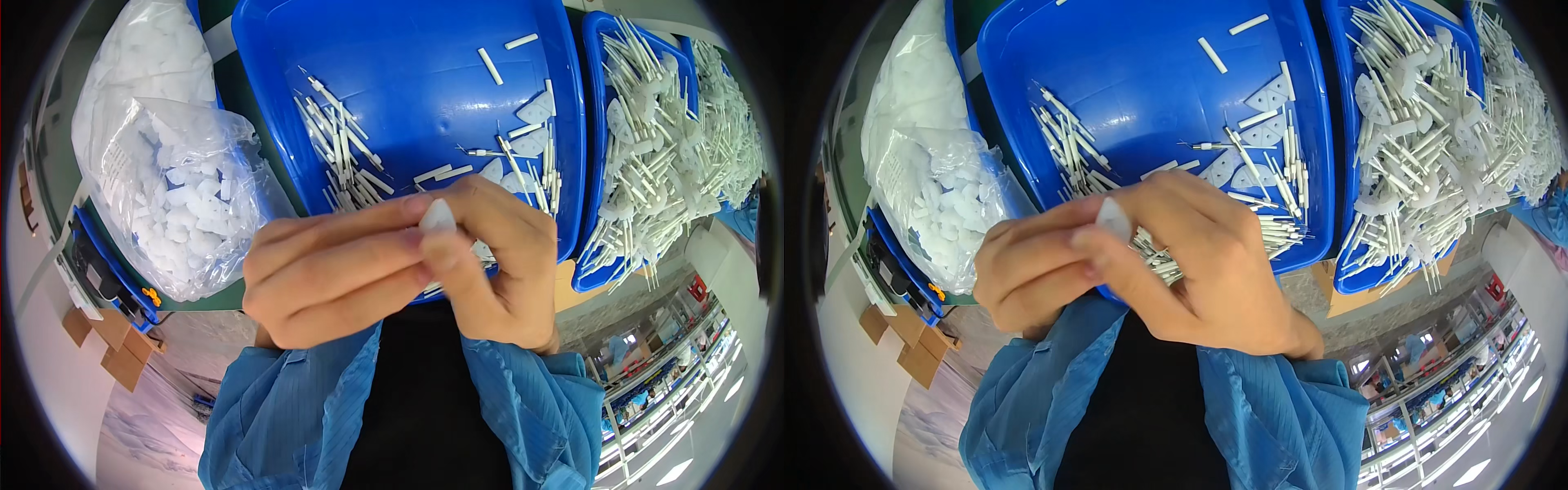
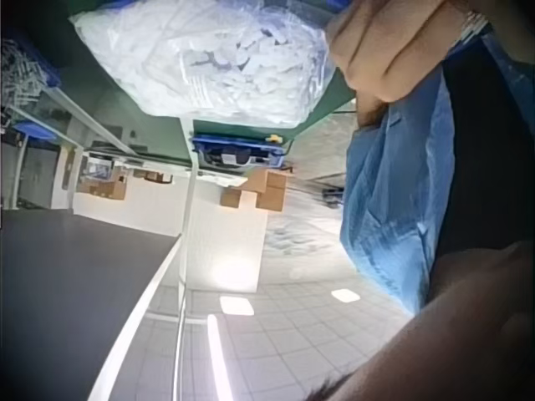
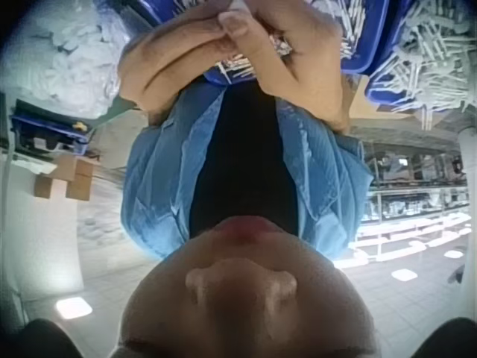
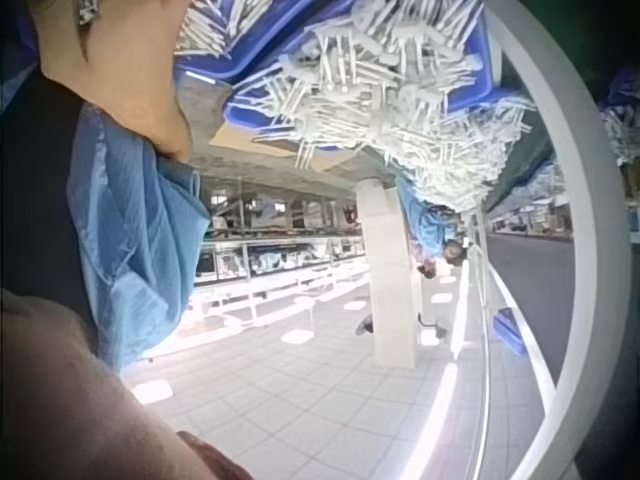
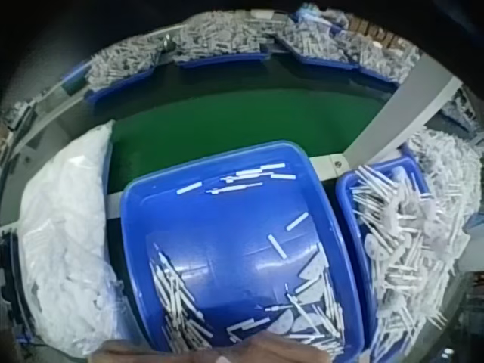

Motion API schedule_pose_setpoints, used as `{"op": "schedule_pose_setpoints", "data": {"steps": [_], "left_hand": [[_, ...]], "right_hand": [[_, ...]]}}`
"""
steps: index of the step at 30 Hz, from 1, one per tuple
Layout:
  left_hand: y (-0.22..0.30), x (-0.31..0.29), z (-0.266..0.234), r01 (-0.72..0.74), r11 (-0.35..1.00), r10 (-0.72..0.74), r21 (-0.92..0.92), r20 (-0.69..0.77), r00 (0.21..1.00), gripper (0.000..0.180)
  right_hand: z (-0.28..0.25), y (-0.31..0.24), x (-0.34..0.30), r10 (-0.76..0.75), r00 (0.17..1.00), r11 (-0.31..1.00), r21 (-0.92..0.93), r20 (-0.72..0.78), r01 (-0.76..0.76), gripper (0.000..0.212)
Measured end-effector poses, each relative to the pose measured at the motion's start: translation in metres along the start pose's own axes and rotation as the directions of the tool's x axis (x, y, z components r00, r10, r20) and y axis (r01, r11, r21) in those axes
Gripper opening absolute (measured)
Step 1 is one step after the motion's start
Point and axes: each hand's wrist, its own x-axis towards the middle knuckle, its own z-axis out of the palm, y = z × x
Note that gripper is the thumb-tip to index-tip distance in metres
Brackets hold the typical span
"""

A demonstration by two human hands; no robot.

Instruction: The person assembles small white plastic components by hand. They pick up a rod-like piece and a cap-like piece from a blue tray, fit them together, and place the assembled unit into a second blue tray. This repetitive assembly process continues throughout the video.

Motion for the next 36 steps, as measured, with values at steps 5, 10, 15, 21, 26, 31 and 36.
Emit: {"op": "schedule_pose_setpoints", "data": {"steps": [5,10,15,21,26,31,36], "left_hand": [[-0.003,-0.007,0.019,0.08,0.945,-0.164,-0.317,-0.249,0.954,0.04],[-0.007,-0.004,0.017,0.243,0.802,-0.465,-0.546,-0.315,0.827,0.036],[0.0,-0.004,0.017,0.368,0.585,-0.707,-0.723,-0.233,0.668,0.024],[0.0,-0.005,0.022,0.326,0.534,-0.724,-0.78,-0.222,0.654,0.021],[-0.002,-0.005,0.023,0.346,0.546,-0.712,-0.763,-0.204,0.672,0.02],[-0.001,-0.003,0.026,0.363,0.524,-0.741,-0.77,-0.203,0.64,0.019],[-0.002,-0.004,0.025,0.365,0.528,-0.729,-0.766,-0.189,0.658,0.019]], "right_hand": [[-0.01,-0.006,-0.003,0.062,0.987,0.947,-0.304,-0.151,-0.106,0.004],[-0.026,0.017,-0.011,0.043,0.946,0.627,-0.729,-0.322,-0.276,0.018],[-0.019,0.04,-0.009,-0.2,0.966,0.568,-0.823,-0.166,-0.024,0.022],[-0.026,0.039,-0.002,-0.167,0.984,0.499,-0.866,-0.057,0.034,0.017],[-0.032,0.032,-0.004,-0.133,0.99,0.874,-0.475,-0.039,0.099,0.026],[0.005,-0.004,-0.019,0.202,0.978,0.972,-0.111,-0.044,-0.206,0.02],[0.018,0.007,-0.012,0.039,0.991,0.97,-0.233,-0.127,-0.068,0.004]]}}
